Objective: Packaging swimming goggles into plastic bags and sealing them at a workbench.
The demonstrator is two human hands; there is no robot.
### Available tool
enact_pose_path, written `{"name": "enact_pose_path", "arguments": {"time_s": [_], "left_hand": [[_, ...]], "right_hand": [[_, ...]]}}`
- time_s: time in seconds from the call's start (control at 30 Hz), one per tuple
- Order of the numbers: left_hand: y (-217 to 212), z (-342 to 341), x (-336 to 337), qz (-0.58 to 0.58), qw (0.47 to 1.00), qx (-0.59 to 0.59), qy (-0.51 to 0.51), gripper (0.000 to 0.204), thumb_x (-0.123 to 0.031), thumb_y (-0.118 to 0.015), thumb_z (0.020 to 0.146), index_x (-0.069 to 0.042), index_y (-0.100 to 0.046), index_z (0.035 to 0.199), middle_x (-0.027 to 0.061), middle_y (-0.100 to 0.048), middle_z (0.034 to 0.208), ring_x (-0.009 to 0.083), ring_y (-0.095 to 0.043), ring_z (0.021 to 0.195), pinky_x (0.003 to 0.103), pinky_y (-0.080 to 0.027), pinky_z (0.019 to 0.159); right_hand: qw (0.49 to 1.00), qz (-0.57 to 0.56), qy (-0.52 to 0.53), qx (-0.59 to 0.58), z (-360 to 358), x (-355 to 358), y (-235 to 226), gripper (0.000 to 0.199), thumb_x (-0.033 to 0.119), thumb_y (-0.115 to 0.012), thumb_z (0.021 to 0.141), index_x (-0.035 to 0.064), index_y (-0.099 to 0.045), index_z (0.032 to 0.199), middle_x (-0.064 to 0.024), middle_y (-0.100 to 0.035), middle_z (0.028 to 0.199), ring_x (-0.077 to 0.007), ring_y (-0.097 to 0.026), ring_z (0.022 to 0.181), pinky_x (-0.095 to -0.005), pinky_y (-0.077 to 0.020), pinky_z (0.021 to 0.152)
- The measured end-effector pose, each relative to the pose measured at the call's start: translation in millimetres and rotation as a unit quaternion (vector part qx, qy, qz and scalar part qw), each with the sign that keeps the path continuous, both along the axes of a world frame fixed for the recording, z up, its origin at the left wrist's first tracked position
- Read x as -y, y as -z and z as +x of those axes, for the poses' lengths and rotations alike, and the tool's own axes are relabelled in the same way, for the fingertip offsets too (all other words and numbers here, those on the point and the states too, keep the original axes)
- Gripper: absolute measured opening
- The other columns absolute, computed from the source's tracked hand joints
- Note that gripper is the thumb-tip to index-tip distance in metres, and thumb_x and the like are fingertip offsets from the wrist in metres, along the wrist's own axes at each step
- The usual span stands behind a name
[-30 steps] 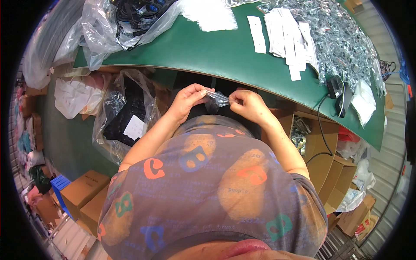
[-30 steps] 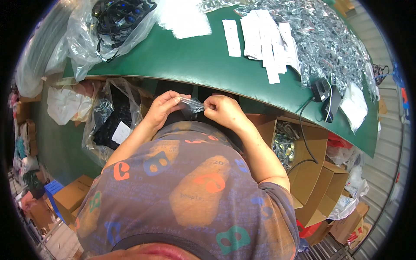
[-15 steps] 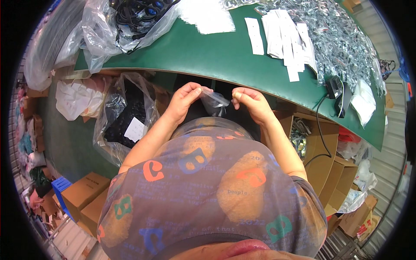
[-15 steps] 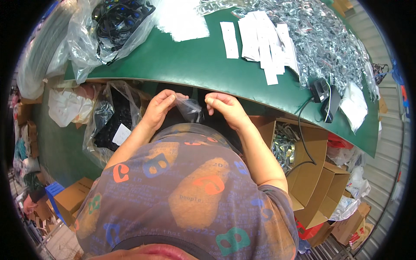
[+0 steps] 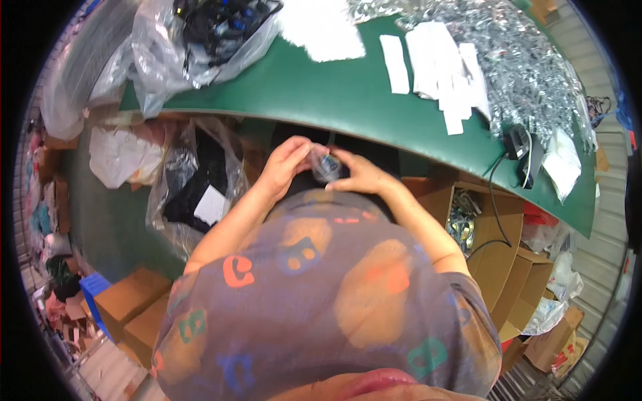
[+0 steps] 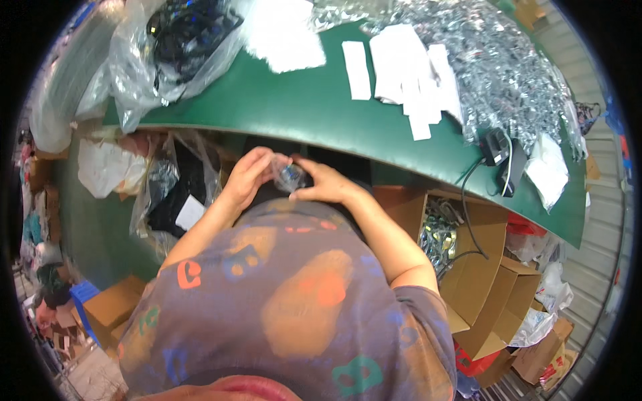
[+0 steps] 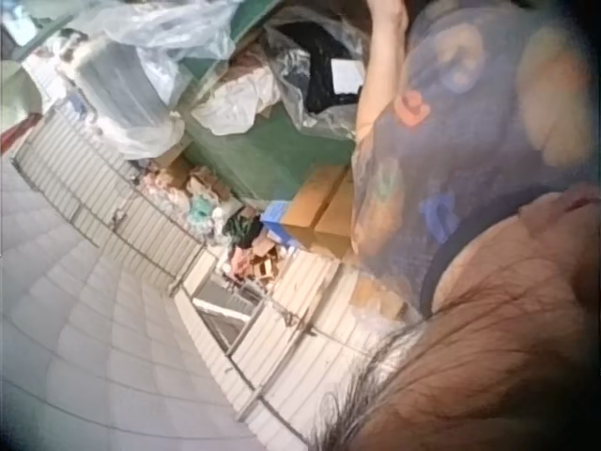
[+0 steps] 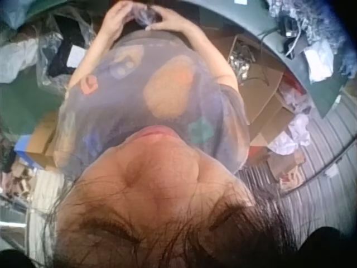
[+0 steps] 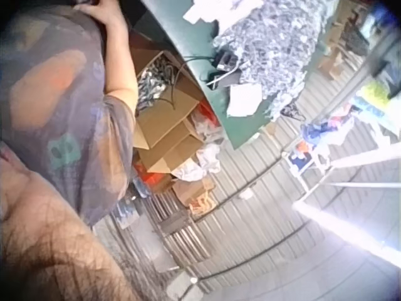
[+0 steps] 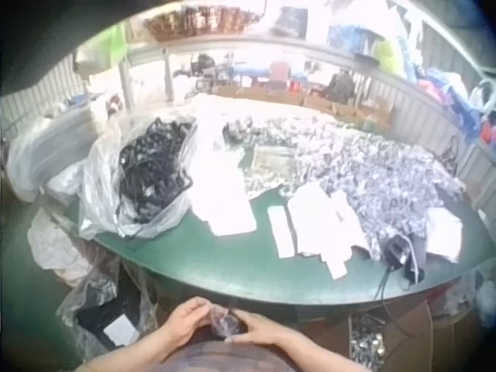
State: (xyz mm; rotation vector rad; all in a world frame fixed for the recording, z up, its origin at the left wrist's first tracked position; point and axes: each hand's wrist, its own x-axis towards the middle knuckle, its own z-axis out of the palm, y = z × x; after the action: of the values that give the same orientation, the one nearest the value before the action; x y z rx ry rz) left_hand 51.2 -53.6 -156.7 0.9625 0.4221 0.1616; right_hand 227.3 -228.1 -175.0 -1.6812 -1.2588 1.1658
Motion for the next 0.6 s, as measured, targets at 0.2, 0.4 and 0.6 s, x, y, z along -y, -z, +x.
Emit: {"name": "enact_pose_path", "arguments": {"time_s": [0.2, 0.4, 0.6], "left_hand": [[28.4, -28.4, -21.4, -0.149, 0.98, 0.093, -0.092, 0.025, -0.019, -0.054, 0.106, -0.005, -0.06, 0.126, 0.0235, -0.059, 0.14, 0.0369, -0.054, 0.135, 0.047, -0.046, 0.111], [-2.3, -18.2, -30.2, -0.137, 0.983, 0.061, -0.108, 0.041, -0.03, -0.052, 0.108, -0.004, -0.054, 0.14, 0.0157, -0.06, 0.14, 0.0286, -0.058, 0.129, 0.041, -0.048, 0.106], [-25.6, -33.1, -9.5, 0.352, 0.911, -0.012, -0.213, 0.035, -0.014, -0.056, 0.105, -0.001, -0.054, 0.138, 0.0128, -0.06, 0.138, 0.0233, -0.059, 0.123, 0.039, -0.046, 0.106]], "right_hand": [[0.985, 0.038, -0.087, -0.143, -13.4, -37.5, 15.8, 0.079, 0.044, -0.088, 0.077, 0.002, -0.057, 0.136, -0.0121, -0.067, 0.118, -0.0222, -0.061, 0.11, -0.0382, -0.049, 0.099], [0.98, 0.052, 0.069, -0.181, -26.6, -30.4, -2.6, 0.048, 0.03, -0.083, 0.078, 0.0039, -0.064, 0.115, -0.0047, -0.07, 0.094, -0.0141, -0.065, 0.088, -0.0326, -0.0534, 0.08], [0.971, 0.077, 0.105, -0.199, -22.2, -7.5, -36.6, 0.046, 0.024, -0.081, 0.08, 0.0026, -0.062, 0.117, -0.0066, -0.07, 0.094, -0.0137, -0.065, 0.085, -0.0324, -0.0536, 0.073]]}}
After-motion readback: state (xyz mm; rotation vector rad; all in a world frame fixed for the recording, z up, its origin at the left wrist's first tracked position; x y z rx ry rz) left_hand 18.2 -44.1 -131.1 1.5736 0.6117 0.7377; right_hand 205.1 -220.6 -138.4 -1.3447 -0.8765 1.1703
